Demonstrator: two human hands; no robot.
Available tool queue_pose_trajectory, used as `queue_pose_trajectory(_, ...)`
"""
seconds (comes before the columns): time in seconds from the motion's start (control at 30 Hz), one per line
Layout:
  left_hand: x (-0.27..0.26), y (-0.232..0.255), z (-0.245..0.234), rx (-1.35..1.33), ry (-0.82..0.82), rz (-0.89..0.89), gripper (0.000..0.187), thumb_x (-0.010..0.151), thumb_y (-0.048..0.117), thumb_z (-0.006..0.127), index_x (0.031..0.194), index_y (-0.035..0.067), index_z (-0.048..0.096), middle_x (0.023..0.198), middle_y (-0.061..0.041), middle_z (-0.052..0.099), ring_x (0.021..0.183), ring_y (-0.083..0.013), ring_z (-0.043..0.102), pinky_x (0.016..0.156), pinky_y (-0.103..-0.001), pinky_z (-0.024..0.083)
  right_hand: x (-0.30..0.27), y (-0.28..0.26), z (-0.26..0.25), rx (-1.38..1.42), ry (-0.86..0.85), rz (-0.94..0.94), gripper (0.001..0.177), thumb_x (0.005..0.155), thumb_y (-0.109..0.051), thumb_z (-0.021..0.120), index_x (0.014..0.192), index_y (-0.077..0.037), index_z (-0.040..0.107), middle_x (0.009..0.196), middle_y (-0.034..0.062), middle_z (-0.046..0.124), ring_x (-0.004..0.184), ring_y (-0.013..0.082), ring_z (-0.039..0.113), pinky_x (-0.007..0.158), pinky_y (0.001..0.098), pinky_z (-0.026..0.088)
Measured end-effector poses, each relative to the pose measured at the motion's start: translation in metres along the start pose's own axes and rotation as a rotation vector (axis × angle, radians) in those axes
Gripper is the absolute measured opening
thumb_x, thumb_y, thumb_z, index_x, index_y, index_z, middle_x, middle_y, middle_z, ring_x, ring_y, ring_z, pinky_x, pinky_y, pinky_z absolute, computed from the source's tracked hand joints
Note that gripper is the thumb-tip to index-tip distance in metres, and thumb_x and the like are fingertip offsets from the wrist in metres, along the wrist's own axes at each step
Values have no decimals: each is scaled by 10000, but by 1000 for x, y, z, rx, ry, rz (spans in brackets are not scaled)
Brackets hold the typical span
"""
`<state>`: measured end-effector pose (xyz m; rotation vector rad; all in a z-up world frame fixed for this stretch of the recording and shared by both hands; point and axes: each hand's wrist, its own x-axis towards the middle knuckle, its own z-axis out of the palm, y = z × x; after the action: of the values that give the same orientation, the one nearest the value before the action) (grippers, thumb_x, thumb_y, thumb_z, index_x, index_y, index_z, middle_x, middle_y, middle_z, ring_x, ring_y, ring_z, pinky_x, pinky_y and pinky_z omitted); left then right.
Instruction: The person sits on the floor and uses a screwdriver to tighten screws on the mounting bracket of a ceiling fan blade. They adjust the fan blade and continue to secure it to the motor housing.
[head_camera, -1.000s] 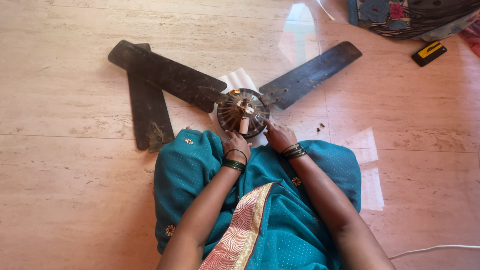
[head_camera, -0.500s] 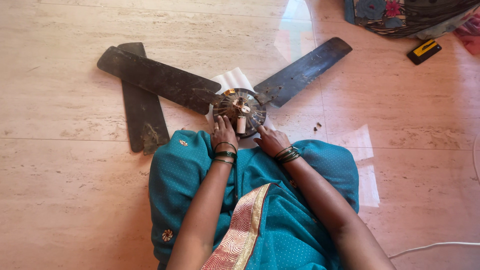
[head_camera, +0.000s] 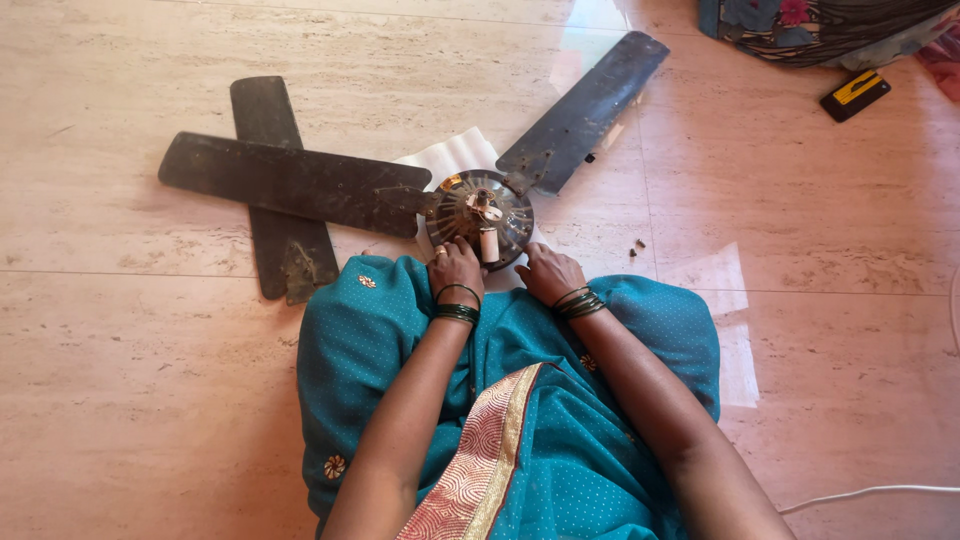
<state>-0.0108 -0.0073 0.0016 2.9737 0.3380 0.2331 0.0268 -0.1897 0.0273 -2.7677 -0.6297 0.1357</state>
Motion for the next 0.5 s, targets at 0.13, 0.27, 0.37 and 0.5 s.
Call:
queue_pose_trajectory(0.13,-4,1,-5,13,42,15,648,787,349,845,1288,37,578,1131,-104,676,1151,-284,617,951,-431,493,0,-4,-4,1,51,23,473,899,-429,675,1169,-50,590,1141,195,697,942,402,699,780,500,563)
queue_pose_trajectory(0.27,-2,3,-10,42,93,13,707,732,354,867,1309,89,558,1091,-77,673,1112,-264,630,937,-451,488,0,-8,-5,-51,-11,79,470,950,-500,645,1108,-58,625,1010,196,735,926,378,721,793,484,577)
queue_pose_trajectory(0.37,-2,5,-12,24,111,0,866,682,375,884,1403,77,509,1119,-87,649,1102,-273,628,904,-451,491,0,-9,-6,-48,-28,55,473,937,-513,638,1086,-65,641,961,199,743,904,380,724,775,493,577)
queue_pose_trajectory(0.5,-5,6,-7,-7,81,-64,877,718,381,878,1448,95,484,1261,-120,612,1168,-336,610,890,-454,494,2,-10,-4,-28,-37,42,498,926,-522,638,1081,-49,633,967,210,742,906,389,721,779,498,574)
